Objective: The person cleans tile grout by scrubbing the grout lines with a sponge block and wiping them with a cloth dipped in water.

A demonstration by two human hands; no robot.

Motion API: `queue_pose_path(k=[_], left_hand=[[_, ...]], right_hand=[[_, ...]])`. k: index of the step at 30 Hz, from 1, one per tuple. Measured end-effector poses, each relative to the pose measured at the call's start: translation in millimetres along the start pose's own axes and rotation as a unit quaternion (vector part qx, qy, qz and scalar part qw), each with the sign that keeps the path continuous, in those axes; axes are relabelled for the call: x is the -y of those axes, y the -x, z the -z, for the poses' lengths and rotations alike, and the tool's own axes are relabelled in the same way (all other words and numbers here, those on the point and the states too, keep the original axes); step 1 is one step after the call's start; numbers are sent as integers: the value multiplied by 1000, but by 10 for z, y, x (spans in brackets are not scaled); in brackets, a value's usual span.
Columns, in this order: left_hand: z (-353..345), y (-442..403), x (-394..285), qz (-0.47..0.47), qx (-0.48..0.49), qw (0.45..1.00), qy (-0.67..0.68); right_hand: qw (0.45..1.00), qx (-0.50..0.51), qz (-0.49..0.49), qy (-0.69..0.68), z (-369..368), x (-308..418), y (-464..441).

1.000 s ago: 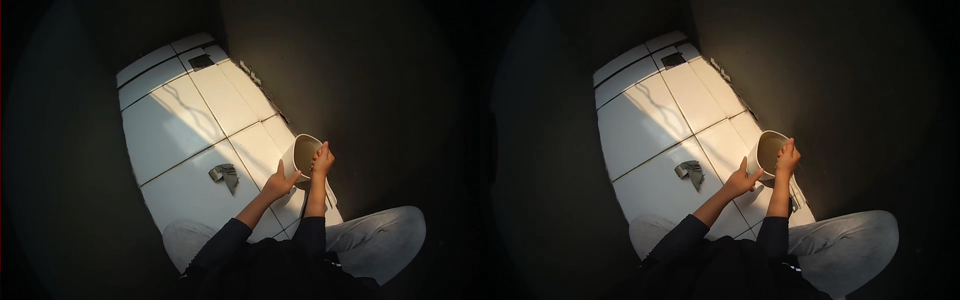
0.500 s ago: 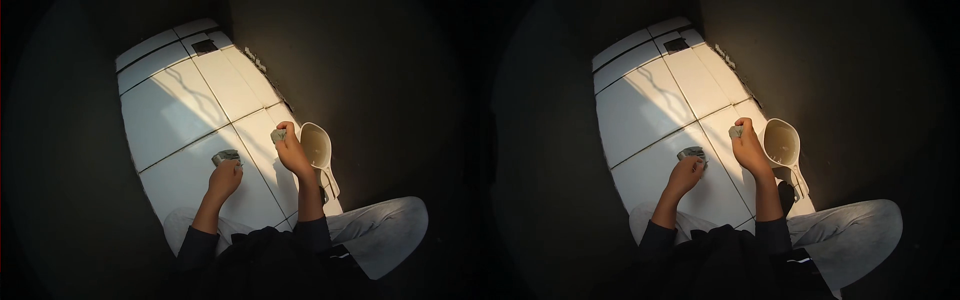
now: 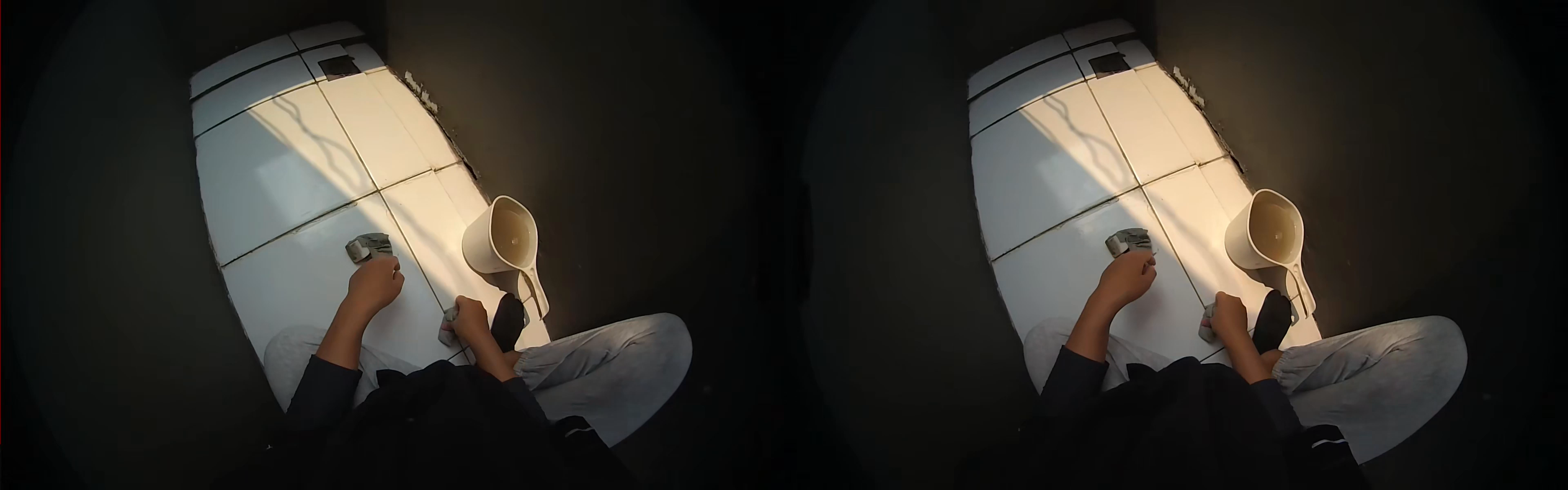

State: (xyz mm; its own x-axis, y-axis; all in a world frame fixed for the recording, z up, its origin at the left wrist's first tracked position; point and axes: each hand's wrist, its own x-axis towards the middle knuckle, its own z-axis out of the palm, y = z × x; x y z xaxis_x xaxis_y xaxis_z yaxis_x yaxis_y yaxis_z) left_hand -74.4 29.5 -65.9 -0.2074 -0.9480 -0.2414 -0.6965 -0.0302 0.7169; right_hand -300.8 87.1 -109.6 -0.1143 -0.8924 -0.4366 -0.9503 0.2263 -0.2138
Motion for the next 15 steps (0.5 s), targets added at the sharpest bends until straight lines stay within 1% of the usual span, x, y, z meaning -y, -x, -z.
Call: queue_pose_path(k=[1,2,3,4,6,8,9,10,11,12,13,15], left_hand=[[14,18,-5,1,5,1000,0],[47,4,-14,20,21,999,-28],[93,-11,-32,39,36,997,-56],[123,-11,-50,40,38,997,-56],[170,-7,-71,39,-7,995,-87],[234,-45,-79,41,-10,995,-91],[259,-52,-78,43,-13,994,-95],[275,-51,-77,45,-13,994,-95],[284,-60,-80,52,-28,993,-99],[293,-71,-81,60,-42,992,-102],[299,-88,-80,62,-43,992,-103],[308,-110,-80,71,-51,982,-169]], right_hand=[[998,7,-8,-61,29,19,14],[998,7,-11,-61,53,61,14],[997,-15,5,-76,88,173,24],[995,-35,21,-91,100,255,15],[994,-46,30,-98,125,327,-77],[988,-95,67,-98,141,431,-155],[988,-94,68,-98,185,526,-190],[983,-81,64,-150,242,632,-237],[975,-68,62,-202,282,700,-307],[951,-26,35,-307,159,679,-493],[950,-25,37,-308,188,738,-563],[955,-9,26,-295,251,888,-683]])
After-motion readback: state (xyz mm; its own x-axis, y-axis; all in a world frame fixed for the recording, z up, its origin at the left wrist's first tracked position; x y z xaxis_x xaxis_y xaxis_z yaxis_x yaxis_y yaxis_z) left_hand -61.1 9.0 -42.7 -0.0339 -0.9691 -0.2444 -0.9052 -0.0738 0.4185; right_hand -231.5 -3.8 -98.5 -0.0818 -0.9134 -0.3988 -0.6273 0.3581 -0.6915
